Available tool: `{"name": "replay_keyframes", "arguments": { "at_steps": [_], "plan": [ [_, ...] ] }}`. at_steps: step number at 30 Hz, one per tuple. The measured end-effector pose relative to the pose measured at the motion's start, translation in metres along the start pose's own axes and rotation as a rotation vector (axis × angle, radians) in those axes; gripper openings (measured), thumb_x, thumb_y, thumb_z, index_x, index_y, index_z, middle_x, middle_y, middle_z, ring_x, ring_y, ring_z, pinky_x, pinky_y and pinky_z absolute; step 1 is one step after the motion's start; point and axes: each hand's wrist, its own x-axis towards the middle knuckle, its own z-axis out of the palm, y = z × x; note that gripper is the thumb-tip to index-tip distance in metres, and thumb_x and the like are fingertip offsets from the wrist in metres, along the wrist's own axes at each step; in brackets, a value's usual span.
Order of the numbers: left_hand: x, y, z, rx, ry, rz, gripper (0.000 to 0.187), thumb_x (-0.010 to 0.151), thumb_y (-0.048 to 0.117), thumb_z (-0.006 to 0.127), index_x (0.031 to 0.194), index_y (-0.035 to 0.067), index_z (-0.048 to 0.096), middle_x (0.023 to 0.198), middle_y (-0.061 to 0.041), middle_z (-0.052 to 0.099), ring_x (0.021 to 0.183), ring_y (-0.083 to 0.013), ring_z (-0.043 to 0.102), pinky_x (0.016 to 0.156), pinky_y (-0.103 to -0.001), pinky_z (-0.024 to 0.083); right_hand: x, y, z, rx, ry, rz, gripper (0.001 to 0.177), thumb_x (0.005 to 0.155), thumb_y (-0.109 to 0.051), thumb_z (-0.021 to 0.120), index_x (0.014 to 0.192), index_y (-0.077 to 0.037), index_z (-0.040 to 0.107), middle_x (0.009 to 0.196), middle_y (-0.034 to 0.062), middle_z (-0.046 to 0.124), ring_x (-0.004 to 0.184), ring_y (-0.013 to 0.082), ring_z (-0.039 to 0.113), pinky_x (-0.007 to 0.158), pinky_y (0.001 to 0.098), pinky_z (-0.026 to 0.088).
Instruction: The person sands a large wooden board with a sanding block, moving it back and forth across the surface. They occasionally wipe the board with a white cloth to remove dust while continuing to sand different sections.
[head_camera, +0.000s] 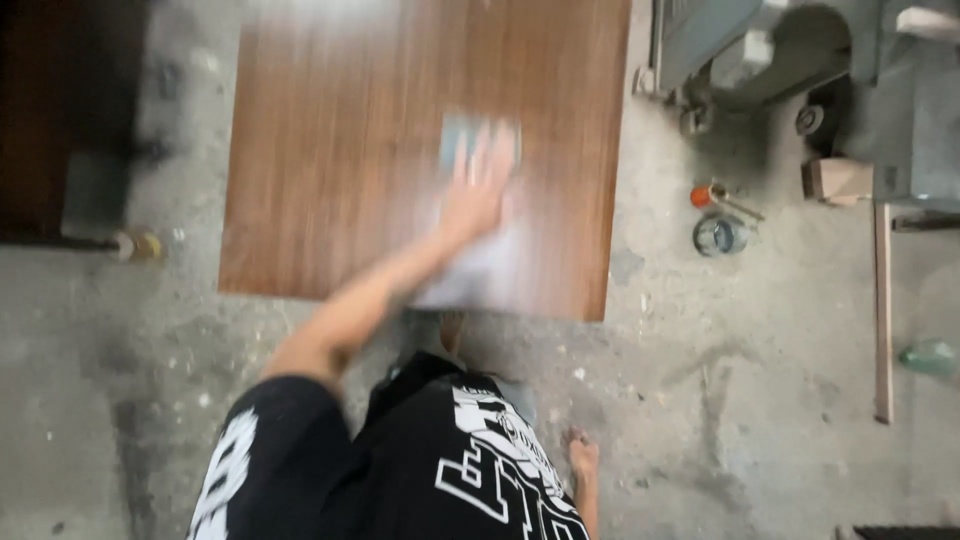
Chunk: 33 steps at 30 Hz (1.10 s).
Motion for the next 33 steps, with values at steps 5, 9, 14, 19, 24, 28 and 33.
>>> {"name": "replay_keyframes", "arguments": {
  "at_steps": [5,9,14,19,24,28,33],
  "plan": [
    [-0.091,0.058,-0.025,-0.270,-0.070,0.057,0.081,0.095,0.052,0.060,0.159,0.006,0.039,0.162,-0.018,0.042,0.151,-0.0421,0.034,0.122,-0.067,0.023,0.052,-0.036,-0.001,-0.208,-0.022,-0.137,0.041,0.100,-0.032,0.056,0.116,0.002,0.073,0.104,0.0189,0.077,0.098,0.0277,0.074,0.084,0.0393,0.057],
    [0.007,0.021,0.004,-0.122,-0.007,-0.003,0.077,0.104,0.057,0.053,0.160,0.005,0.039,0.166,-0.017,0.036,0.153,-0.0407,0.033,0.121,-0.061,0.029,0.078,-0.049,-0.011,-0.478,-0.062,-0.295,0.045,0.094,-0.039,0.054,0.094,-0.003,0.082,0.084,0.0159,0.080,0.083,0.0285,0.075,0.081,0.0417,0.056],
    [0.112,-0.009,0.056,-0.054,0.051,-0.226,0.082,0.105,0.059,0.056,0.160,0.002,0.037,0.166,-0.015,0.034,0.152,-0.0391,0.034,0.123,-0.061,0.020,0.077,-0.129,-0.037,-0.254,-0.139,-0.101,0.035,0.099,-0.028,0.054,0.127,-0.013,0.069,0.107,0.0075,0.076,0.091,0.0199,0.070,0.080,0.0378,0.049],
    [0.014,0.085,-0.022,0.088,0.144,-0.284,0.072,0.107,0.055,0.055,0.154,0.002,0.051,0.162,-0.014,0.044,0.148,-0.0366,0.043,0.118,-0.056,0.033,0.143,-0.178,-0.115,-0.400,-0.227,-0.115,0.033,0.100,-0.029,0.056,0.126,-0.014,0.069,0.110,0.0066,0.076,0.093,0.0179,0.072,0.078,0.0345,0.051],
    [-0.093,0.179,-0.057,0.065,-0.143,-0.434,0.079,0.100,0.055,0.050,0.159,0.003,0.040,0.167,-0.016,0.037,0.152,-0.0385,0.037,0.123,-0.058,0.025,0.235,-0.230,-0.184,-0.696,-0.177,-0.340,0.037,0.096,-0.037,0.054,0.084,-0.009,0.075,0.073,0.0090,0.070,0.067,0.0210,0.060,0.058,0.0362,0.045],
    [-0.074,0.194,-0.057,0.152,-0.062,-0.457,0.077,0.103,0.053,0.051,0.158,0.000,0.042,0.165,-0.017,0.039,0.151,-0.0385,0.038,0.122,-0.059,0.030,0.290,-0.245,-0.235,-0.459,-0.222,-0.309,0.031,0.100,-0.030,0.055,0.116,-0.011,0.074,0.099,0.0095,0.077,0.081,0.0189,0.070,0.060,0.0312,0.046],
    [0.019,0.163,-0.015,0.143,-0.042,-0.516,0.083,0.103,0.059,0.050,0.161,0.001,0.037,0.167,-0.018,0.035,0.152,-0.0393,0.036,0.122,-0.059,0.025,0.320,-0.250,-0.239,-0.392,-0.219,-0.247,0.025,0.100,-0.021,0.056,0.114,-0.011,0.074,0.098,0.0109,0.078,0.075,0.0189,0.069,0.052,0.0292,0.043]
  ]
}}
